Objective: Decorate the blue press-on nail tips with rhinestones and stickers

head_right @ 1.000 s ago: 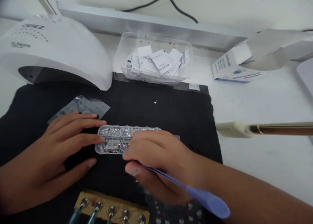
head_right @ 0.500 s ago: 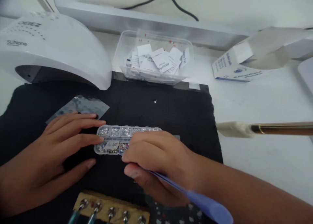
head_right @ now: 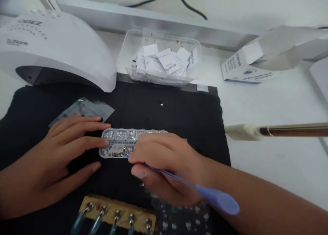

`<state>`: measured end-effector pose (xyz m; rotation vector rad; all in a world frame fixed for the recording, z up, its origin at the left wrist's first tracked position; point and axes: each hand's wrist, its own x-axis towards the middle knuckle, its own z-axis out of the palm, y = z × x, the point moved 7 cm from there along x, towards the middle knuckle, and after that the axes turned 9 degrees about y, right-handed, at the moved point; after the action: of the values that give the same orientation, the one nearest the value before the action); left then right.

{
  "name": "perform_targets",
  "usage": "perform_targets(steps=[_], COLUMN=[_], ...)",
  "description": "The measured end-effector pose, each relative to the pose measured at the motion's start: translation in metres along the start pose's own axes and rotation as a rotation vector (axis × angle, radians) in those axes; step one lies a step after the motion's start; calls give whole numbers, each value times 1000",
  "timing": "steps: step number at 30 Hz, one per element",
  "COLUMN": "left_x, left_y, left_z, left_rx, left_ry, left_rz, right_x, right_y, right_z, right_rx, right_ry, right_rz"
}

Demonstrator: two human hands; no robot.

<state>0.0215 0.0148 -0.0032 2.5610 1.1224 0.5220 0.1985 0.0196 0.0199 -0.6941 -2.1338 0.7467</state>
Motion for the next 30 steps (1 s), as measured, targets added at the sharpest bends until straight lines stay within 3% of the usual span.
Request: perform_targets(steps=[12,19,30], left_x=[2,3,2], left_y=[-1,-1,-1], left_z=[-3,-3,-2], left_rx=[-18,-14,-7], left_ry=[29,46,35], left_rz=[-12,-8,-11], right_x=[2,1,2], right_y=[13,12,10], right_z=[2,2,0], right_rx=[239,209,162], right_ry=[115,166,161], right_rz=[44,84,29])
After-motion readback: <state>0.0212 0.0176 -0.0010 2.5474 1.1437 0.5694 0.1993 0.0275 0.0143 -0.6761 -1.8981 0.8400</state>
